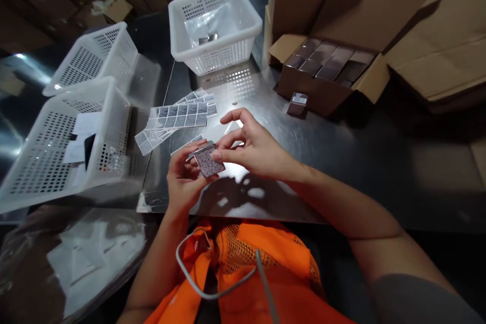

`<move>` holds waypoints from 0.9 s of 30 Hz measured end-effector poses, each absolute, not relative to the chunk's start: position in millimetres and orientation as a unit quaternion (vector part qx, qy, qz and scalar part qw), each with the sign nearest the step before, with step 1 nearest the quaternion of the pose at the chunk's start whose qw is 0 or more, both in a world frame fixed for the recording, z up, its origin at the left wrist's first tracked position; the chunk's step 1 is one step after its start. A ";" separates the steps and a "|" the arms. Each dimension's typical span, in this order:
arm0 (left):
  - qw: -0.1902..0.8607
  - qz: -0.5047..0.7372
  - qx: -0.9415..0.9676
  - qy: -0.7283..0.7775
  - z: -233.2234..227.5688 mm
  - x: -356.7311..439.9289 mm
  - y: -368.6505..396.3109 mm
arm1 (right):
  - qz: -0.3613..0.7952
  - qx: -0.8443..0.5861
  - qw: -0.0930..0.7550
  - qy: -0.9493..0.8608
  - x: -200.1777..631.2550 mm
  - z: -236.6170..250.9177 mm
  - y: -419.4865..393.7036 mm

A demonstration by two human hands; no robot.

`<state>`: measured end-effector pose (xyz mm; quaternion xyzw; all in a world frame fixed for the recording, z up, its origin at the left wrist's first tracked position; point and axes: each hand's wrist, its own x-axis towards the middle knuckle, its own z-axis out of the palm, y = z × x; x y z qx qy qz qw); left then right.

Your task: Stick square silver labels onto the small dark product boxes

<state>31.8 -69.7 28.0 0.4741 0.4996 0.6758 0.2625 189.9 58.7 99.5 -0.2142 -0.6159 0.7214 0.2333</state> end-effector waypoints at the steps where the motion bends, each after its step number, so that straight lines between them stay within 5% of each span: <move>1: 0.264 0.678 0.478 0.492 27.7 31.3 -69.3 | 0.723 -0.214 0.233 -0.614 189.8 99.8 58.8; 27: 0.260 0.680 0.487 0.482 25.3 30.0 -68.6 | 0.736 -0.217 0.240 -0.595 188.2 100.2 56.9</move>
